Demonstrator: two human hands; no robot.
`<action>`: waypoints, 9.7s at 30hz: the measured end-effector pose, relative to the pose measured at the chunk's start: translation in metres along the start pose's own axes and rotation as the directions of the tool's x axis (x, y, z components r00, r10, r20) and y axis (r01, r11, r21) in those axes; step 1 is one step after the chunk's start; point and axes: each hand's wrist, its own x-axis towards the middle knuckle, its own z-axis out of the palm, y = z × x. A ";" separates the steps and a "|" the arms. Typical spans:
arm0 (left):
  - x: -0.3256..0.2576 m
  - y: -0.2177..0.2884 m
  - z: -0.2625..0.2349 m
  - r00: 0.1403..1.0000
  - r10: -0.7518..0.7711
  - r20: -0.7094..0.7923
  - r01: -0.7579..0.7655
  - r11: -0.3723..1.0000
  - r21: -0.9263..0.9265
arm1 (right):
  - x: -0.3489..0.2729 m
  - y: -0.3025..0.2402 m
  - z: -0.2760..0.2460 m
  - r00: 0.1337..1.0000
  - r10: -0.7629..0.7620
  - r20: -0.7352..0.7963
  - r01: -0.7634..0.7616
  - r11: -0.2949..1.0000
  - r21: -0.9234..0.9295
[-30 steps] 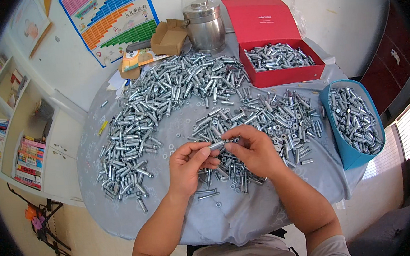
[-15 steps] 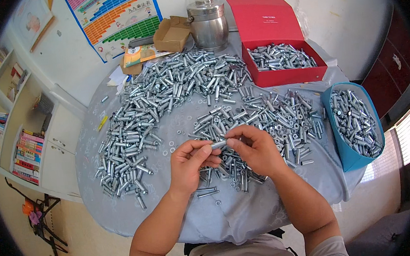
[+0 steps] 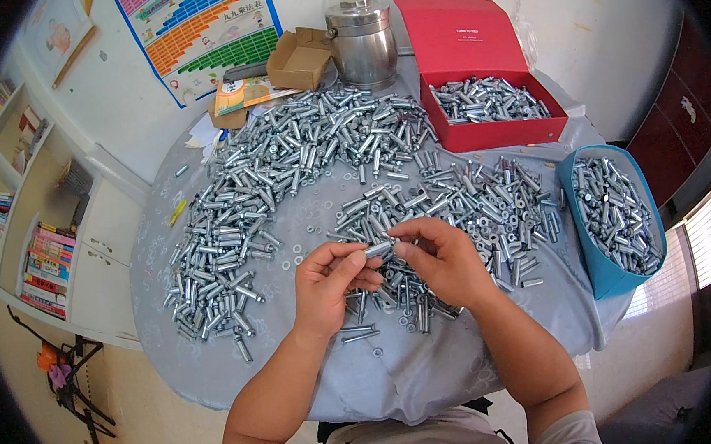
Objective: The person sits at a table covered with a large pile of metal bolts and washers. They repeatedly pick up a bolt and a washer, thread the washer onto the bolt, and place the assembled unit into a red box. The process is continuous and repetitive throughout the clip.
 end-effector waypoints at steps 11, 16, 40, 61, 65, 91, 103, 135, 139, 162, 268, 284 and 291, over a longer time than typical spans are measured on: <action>0.000 -0.001 0.000 1.000 0.002 -0.007 -0.002 1.000 -0.001 | -0.003 -0.015 0.001 0.989 0.147 0.021 -0.147 0.989 0.000; 0.000 -0.001 0.002 1.000 -0.003 -0.021 0.003 1.000 -0.007 | -0.002 -0.010 0.000 0.999 0.036 -0.018 -0.036 0.999 -0.026; 0.003 -0.003 0.010 0.994 0.051 -0.095 -0.045 0.997 0.064 | -0.006 -0.020 0.004 0.980 -0.200 0.022 0.195 0.919 -0.343; 0.002 0.013 0.006 0.938 0.337 -0.084 -0.258 0.837 0.482 | 0.005 -0.006 -0.005 0.933 -0.232 -0.277 0.132 0.932 -0.337; 0.009 0.041 -0.016 0.966 0.195 -0.168 -0.060 0.803 0.593 | 0.004 -0.004 -0.005 0.937 -0.236 -0.256 0.146 0.934 -0.326; 0.012 0.035 -0.046 0.980 0.196 -0.029 -0.141 0.790 0.597 | 0.009 -0.019 0.024 0.972 -0.198 -0.124 0.137 0.913 -0.385; 0.006 0.043 -0.014 0.991 0.072 -0.113 -0.051 0.983 0.174 | 0.022 -0.033 0.037 0.948 0.288 0.136 -0.311 0.931 0.193; 0.006 0.027 -0.040 0.995 0.031 -0.099 -0.040 0.994 -0.098 | 0.037 -0.034 0.040 0.976 0.206 0.071 -0.217 0.944 0.249; 0.005 0.025 -0.038 0.994 -0.001 -0.107 -0.006 0.998 -0.065 | 0.035 -0.028 0.032 0.949 0.270 0.163 -0.304 0.921 0.243; 0.007 0.019 -0.034 0.996 -0.011 -0.087 0.003 0.996 -0.089 | 0.027 -0.025 0.038 0.989 0.144 0.033 -0.147 0.984 0.102; 0.002 0.042 -0.019 0.971 0.238 0.026 -0.218 0.838 0.500 | 0.024 -0.022 0.031 0.998 -0.063 0.005 0.063 0.994 -0.093; -0.003 0.030 -0.033 0.991 0.096 -0.097 -0.059 0.942 0.332 | 0.023 -0.018 0.036 0.987 -0.138 0.083 0.141 0.989 -0.036; -0.002 0.023 -0.035 0.990 0.122 -0.074 -0.098 0.959 0.266 | 0.025 -0.015 0.035 0.969 -0.240 0.065 0.245 0.965 -0.090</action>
